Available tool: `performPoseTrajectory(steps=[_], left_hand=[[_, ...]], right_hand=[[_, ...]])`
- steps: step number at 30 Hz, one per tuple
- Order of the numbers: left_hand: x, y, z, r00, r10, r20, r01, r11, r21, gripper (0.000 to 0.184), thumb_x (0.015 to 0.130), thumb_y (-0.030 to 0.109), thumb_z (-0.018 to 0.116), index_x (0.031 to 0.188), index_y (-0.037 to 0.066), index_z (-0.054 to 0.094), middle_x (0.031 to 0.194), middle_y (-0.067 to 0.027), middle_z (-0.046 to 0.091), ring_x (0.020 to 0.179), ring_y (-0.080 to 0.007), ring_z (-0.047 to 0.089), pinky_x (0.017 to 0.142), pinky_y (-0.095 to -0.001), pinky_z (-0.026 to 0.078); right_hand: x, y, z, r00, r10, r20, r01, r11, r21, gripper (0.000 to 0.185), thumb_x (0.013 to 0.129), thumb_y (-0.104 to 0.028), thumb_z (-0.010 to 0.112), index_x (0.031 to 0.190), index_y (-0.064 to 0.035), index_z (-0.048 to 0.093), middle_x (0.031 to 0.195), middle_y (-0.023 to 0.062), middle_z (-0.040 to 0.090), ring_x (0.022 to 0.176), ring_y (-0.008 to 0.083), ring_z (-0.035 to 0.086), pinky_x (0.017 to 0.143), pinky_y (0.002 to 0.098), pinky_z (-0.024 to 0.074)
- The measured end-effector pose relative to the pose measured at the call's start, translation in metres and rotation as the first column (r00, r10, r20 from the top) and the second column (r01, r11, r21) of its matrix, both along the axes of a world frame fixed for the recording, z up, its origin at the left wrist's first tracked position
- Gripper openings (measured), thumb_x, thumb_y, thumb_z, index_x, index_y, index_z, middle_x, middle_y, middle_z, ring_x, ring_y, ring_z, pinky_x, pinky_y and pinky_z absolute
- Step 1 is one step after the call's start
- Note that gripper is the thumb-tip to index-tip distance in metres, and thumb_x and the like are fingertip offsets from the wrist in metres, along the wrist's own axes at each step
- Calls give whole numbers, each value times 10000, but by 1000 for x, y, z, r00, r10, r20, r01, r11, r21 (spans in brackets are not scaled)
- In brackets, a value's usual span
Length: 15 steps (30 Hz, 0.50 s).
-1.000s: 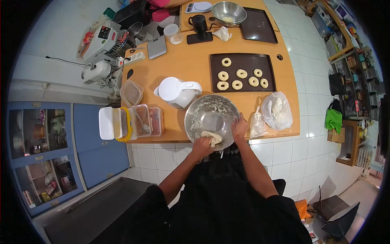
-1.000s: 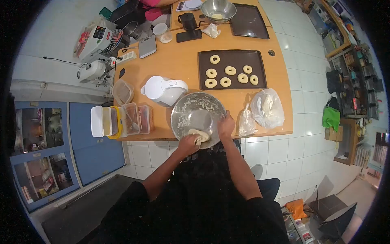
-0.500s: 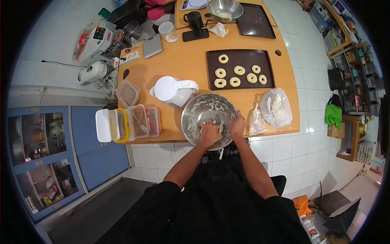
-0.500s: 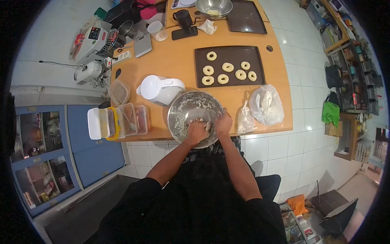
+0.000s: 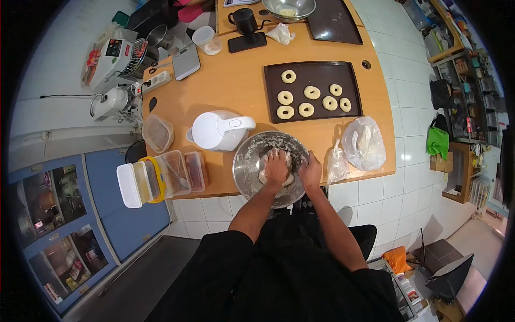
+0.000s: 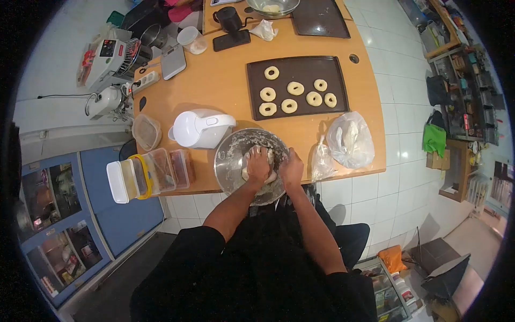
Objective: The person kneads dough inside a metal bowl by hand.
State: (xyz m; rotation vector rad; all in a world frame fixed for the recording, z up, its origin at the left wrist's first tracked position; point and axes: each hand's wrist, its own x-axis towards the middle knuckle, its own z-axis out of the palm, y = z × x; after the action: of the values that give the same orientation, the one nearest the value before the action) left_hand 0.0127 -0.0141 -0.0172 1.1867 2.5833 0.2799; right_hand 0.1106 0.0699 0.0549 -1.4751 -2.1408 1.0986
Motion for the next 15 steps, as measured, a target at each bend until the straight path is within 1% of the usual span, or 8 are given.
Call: performPoseTrajectory(steps=[1, 4, 6, 9, 12, 14, 15], left_hand=[[-3, 4, 1, 1000, -21, 23, 21, 1000, -2, 443, 764, 265, 677, 1121, 67, 506, 1233, -210, 487, 1183, -372, 449, 957, -506, 382], [-9, 15, 7, 995, -62, 83, 61, 998, 11, 431, 784, 291, 658, 1120, 70, 503, 1218, -217, 487, 1178, -385, 440, 955, -515, 381], [-13, 19, 8, 993, -67, 102, 63, 997, 42, 426, 787, 308, 656, 1109, 70, 509, 1209, -226, 485, 1171, -396, 435, 954, -522, 378], [-16, 25, -2, 999, -23, 22, 20, 990, 137, 455, 768, 306, 676, 1121, 59, 528, 1225, -226, 485, 1181, -403, 428, 959, -544, 364], [-17, 27, 3, 999, 35, 36, -44, 957, 285, 399, 759, 283, 675, 1058, 33, 586, 1137, -209, 556, 1122, -408, 482, 938, -538, 384], [-18, 15, -19, 981, 58, 187, -146, 855, 498, 342, 761, 253, 662, 1014, 28, 617, 1066, -196, 597, 1067, -412, 519, 926, -523, 403], [-26, 20, -16, 965, 48, 256, -198, 776, 599, 315, 761, 238, 655, 993, 25, 632, 1031, -190, 617, 1039, -415, 537, 920, -516, 413]], right_hand=[[0, 1, 0, 1000, 11, -6, -11, 1000, -14, 106, 840, -46, 565, 911, 25, 532, 815, 276, 620, 795, 471, 601, 662, 496, 467], [0, 2, 4, 1000, 10, 10, -9, 1000, -18, 96, 848, -52, 559, 901, 22, 530, 810, 277, 619, 793, 466, 605, 661, 497, 467], [0, 3, 2, 1000, 15, 16, -14, 999, -43, 108, 820, -34, 559, 916, 6, 530, 838, 264, 622, 810, 464, 602, 681, 499, 470], [1, 3, 2, 999, 20, 27, -18, 998, -59, 127, 806, -26, 559, 928, -3, 532, 859, 257, 623, 823, 460, 601, 696, 500, 471], [-3, 4, 7, 1000, 6, 30, -5, 1000, -20, 145, 803, -34, 566, 941, -4, 535, 870, 257, 624, 827, 460, 601, 704, 503, 469], [-2, -4, 6, 999, -9, 48, 9, 1000, 12, 150, 807, -37, 569, 949, 3, 540, 863, 264, 624, 822, 462, 602, 699, 500, 470], [-5, -5, 5, 998, -21, 59, 19, 999, 38, 148, 811, -35, 569, 951, 11, 544, 852, 271, 624, 816, 463, 603, 692, 495, 471]])
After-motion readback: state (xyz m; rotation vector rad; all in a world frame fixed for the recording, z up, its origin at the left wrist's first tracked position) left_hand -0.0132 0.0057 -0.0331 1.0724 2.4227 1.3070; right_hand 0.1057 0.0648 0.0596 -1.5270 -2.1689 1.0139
